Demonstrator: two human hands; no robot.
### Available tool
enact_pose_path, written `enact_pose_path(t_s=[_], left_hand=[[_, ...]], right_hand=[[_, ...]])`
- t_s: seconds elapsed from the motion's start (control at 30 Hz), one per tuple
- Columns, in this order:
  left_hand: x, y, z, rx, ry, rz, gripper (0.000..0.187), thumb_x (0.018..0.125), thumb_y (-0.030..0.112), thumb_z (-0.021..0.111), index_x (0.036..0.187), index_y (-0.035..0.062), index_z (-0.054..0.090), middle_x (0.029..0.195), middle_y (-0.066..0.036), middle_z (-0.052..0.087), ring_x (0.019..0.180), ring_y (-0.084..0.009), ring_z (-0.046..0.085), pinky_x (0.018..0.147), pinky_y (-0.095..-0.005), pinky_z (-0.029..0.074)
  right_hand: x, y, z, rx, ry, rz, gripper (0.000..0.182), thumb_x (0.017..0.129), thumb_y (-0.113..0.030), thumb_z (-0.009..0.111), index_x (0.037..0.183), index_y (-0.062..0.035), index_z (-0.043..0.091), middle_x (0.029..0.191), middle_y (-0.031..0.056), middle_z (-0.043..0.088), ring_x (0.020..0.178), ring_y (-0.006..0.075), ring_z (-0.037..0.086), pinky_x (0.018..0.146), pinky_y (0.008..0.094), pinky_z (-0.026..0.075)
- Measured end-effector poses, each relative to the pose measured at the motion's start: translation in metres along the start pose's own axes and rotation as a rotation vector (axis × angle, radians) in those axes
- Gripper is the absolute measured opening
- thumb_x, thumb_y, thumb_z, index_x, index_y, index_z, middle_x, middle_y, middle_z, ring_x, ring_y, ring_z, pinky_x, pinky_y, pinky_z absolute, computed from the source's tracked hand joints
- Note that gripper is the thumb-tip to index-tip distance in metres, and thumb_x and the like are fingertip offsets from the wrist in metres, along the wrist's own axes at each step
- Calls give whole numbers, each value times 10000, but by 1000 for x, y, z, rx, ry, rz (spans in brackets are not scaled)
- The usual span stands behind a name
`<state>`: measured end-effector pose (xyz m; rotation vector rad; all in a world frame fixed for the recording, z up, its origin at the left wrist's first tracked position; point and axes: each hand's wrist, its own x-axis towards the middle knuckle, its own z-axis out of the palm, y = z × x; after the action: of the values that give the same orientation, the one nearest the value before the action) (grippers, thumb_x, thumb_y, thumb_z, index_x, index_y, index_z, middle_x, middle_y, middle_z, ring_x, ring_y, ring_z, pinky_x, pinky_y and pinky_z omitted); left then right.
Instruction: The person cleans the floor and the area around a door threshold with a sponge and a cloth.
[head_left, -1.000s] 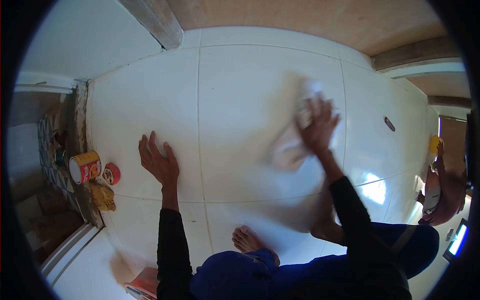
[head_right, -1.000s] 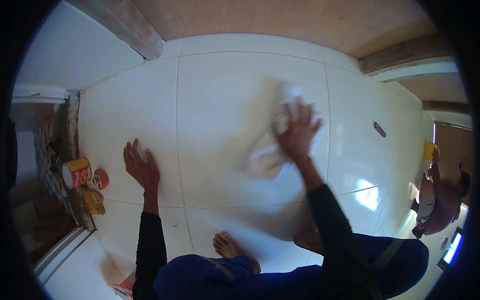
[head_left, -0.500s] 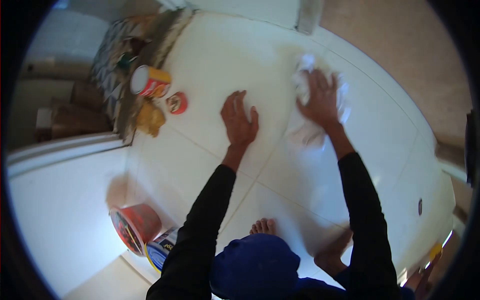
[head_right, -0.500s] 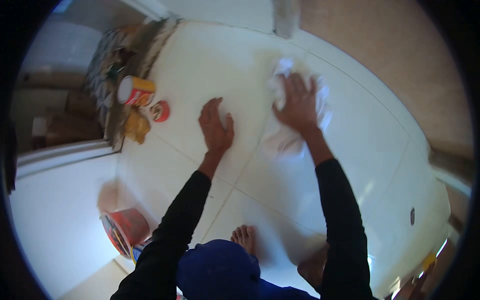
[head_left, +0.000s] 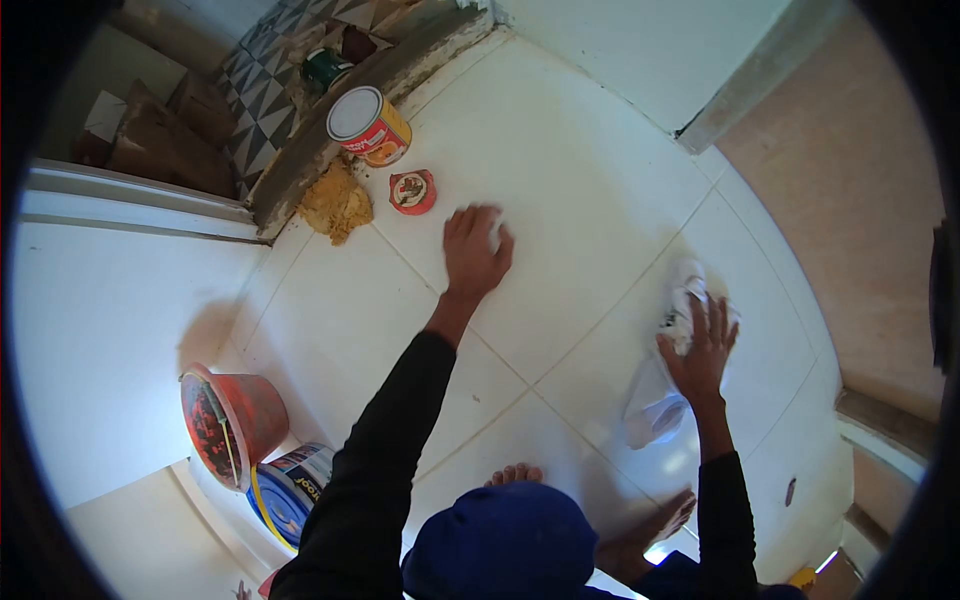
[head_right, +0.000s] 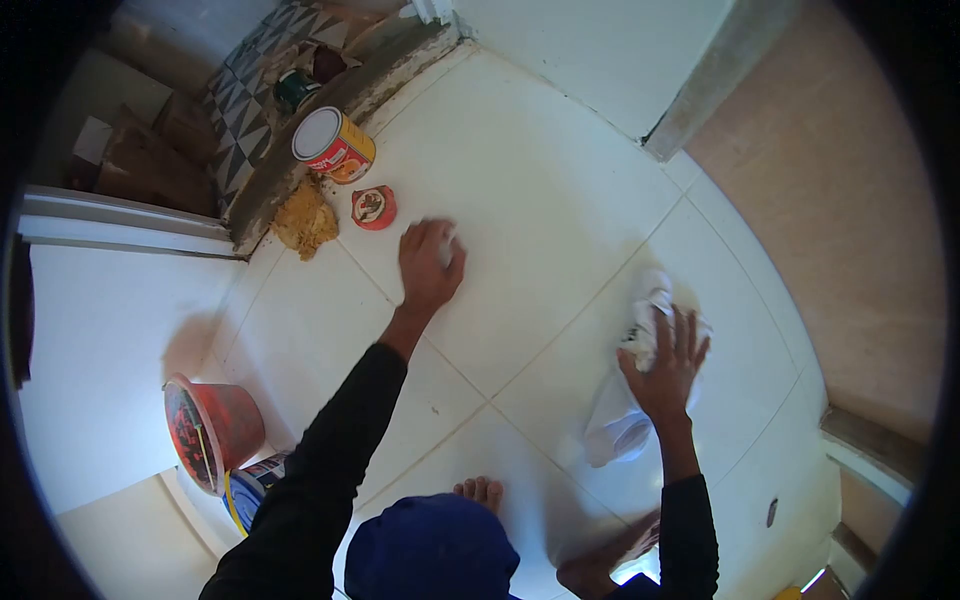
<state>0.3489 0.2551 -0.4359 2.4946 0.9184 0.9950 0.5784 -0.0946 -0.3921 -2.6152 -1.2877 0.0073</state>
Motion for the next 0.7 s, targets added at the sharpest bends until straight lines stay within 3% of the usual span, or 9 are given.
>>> enact_pose_path(t_s=[0.07,0.17,0.2,0.33,0.43,0.5,0.57,0.6,0.7], left_hand=[[41,2,26,3,-20,-28,266,886,134,693,1142,72,654,1050,-103,623,992,-296,591,864,-464,449],[76,0,48,174,44,-295,330,919,207,684,1222,82,639,1210,-120,574,1123,-310,544,932,-485,432],[76,-1,49,220,9,-324,356,928,232,679,1251,90,632,1250,-120,552,1160,-314,522,951,-496,420],[81,-5,47,271,-77,-402,416,932,283,671,1304,104,619,1300,-124,524,1212,-338,487,965,-527,403],[86,-4,48,267,-121,-457,424,918,287,678,1303,118,624,1316,-125,520,1216,-351,483,970,-538,402],[88,-3,47,285,-160,-480,433,913,290,679,1313,132,627,1314,-127,523,1226,-351,482,974,-543,404],[91,-3,48,294,-169,-491,443,912,291,679,1323,137,625,1315,-128,524,1230,-352,482,975,-544,405],[90,-2,47,296,-175,-493,453,910,293,680,1332,141,623,1317,-129,526,1234,-353,483,976,-545,407],[94,-1,45,277,-195,-511,459,905,285,689,1333,130,630,1313,-127,518,1215,-356,479,984,-546,403]], right_hand=[[39,-27,-4,61,-73,-44,680,898,-366,801,1456,-57,564,1518,240,548,1494,457,426,1241,677,224],[106,-43,11,173,-38,46,615,953,-341,757,1443,-25,563,1381,248,620,1367,452,529,1207,627,298],[126,-40,28,203,122,-18,471,983,-231,713,1382,-4,603,1279,230,656,1199,446,620,1096,564,437],[185,-69,42,401,224,-57,347,959,27,643,1303,-4,677,1180,189,692,1024,420,695,876,477,573],[219,-115,18,447,244,-195,378,948,41,654,1320,-24,678,1222,180,669,997,401,696,857,464,580],[230,-138,3,518,93,-79,380,934,-10,702,1311,-47,690,1291,177,631,1089,372,670,960,478,548],[239,-146,2,165,45,-356,407,925,-90,737,1328,-71,692,1334,171,599,1201,351,613,1076,538,467],[233,-129,21,124,-129,-367,544,936,-192,732,1444,-42,611,1466,201,552,1401,388,504,1201,594,345],[208,-125,44,40,-214,-436,688,963,-250,697,1554,20,471,1639,236,414,1533,428,388,1260,615,277]])
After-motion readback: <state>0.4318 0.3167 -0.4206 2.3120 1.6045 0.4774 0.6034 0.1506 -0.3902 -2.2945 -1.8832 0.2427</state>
